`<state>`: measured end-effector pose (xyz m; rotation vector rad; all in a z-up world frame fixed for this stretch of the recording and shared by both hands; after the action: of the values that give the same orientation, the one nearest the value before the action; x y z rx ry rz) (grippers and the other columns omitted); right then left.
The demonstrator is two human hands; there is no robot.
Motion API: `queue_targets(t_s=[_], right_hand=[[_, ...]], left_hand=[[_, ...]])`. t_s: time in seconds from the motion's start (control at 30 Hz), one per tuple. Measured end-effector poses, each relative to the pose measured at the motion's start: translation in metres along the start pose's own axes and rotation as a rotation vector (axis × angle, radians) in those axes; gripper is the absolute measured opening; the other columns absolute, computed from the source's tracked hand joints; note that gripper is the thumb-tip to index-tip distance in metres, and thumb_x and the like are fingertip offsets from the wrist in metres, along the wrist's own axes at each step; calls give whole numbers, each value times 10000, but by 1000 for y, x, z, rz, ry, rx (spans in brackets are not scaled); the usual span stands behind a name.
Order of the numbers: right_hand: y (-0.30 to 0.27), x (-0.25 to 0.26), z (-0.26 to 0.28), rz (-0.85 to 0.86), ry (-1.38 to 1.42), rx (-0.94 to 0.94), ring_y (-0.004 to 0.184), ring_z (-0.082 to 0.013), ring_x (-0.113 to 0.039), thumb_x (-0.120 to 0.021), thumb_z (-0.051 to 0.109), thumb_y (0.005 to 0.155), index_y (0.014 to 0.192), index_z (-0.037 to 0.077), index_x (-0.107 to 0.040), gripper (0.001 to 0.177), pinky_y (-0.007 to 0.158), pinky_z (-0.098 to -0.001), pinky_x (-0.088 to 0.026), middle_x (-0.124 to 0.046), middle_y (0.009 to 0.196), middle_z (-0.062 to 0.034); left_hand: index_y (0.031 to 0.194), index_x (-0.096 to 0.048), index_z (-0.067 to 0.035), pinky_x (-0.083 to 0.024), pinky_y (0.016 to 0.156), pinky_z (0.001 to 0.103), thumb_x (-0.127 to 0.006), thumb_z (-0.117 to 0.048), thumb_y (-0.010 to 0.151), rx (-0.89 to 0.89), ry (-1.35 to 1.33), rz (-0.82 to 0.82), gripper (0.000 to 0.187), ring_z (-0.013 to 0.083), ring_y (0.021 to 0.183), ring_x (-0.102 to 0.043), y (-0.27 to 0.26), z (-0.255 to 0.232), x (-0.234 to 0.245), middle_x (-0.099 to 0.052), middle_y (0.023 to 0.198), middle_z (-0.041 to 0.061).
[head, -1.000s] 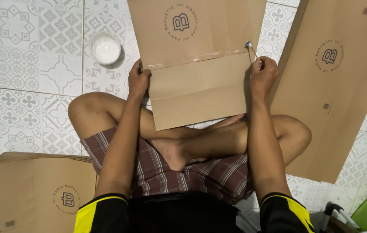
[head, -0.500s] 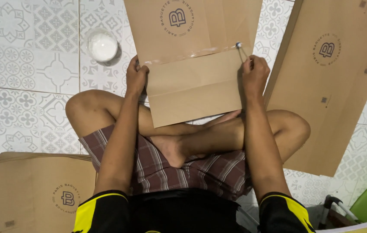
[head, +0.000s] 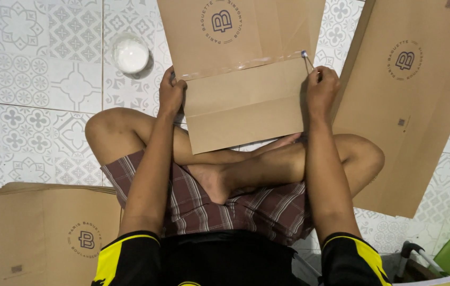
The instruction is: The person is manually assembling large paper bags by applying glue to the edges of paper sheets and folding them.
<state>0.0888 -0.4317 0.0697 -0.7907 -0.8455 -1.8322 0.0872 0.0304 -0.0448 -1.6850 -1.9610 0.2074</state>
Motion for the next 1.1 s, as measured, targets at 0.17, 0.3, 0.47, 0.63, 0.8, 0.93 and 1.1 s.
queue_targets(t_s=[0.17, 0.3, 0.47, 0.63, 0.8, 0.93, 1.1], right_hand=[[-8, -9, 41, 98, 61, 116, 812, -419, -681, -660, -3, 968, 995, -56, -719, 83, 692, -481, -561, -638, 823, -230], [1, 1, 14, -15, 1, 75, 752, -395, -689, -670, 13, 958, 959, -49, -727, 84, 665, -445, -562, -629, 762, -224], [1, -17, -20, 46, 82, -65, 744, -327, -699, -665, 61, 970, 973, -21, -762, 127, 645, -405, -551, -664, 764, -188], [-2, -25, -31, 75, 130, -147, 697, -280, -682, -676, 114, 948, 960, 22, -797, 153, 620, -397, -525, -666, 712, -145], [-5, -10, 17, 62, 117, 50, 684, -335, -680, -727, -27, 869, 952, -51, -783, 103, 609, -387, -543, -629, 700, -188], [-1, 2, 19, 9, 76, 115, 700, -396, -685, -705, -79, 861, 943, -93, -767, 103, 618, -425, -551, -622, 720, -238], [0, -3, 20, 33, 95, 129, 737, -411, -680, -697, -65, 891, 967, -80, -763, 102, 629, -429, -554, -618, 772, -247]], left_hand=[[1509, -498, -183, -467, 1074, 514, -591, -181, 831, 10, -1, 4, 684, 366, 1244, -654, 3, 6, -1, -721, 1248, 201], [1513, -484, -175, -449, 1095, 533, -580, -173, 826, 1, 8, -1, 694, 383, 1262, -641, 3, 7, -2, -713, 1268, 208], [1557, -410, -158, -405, 1142, 556, -570, -167, 831, -13, -10, 9, 743, 423, 1325, -585, -2, -6, -3, -648, 1371, 250], [1569, -386, -203, -445, 1106, 530, -561, -177, 833, -12, 5, 16, 757, 371, 1242, -667, 1, 0, -3, -724, 1273, 191], [1566, -384, -204, -460, 1081, 542, -568, -177, 835, -23, 11, 25, 755, 379, 1200, -692, 1, -1, -3, -737, 1239, 199], [1573, -369, -181, -471, 1072, 524, -564, -173, 849, -23, -13, 27, 750, 359, 1178, -705, 3, 4, -4, -740, 1228, 195], [1565, -393, -225, -501, 1023, 508, -580, -180, 831, -26, 19, 20, 759, 350, 1126, -729, 13, 19, -3, -763, 1168, 169]])
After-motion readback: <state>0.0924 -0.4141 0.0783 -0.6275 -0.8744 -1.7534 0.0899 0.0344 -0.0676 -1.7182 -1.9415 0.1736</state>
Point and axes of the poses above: each hand's wrist, its own y-axis towards the middle knuckle, its own x-axis out of the back of the hand, z = x × y, the point moved 10 cm from there along y, towards the middle knuckle
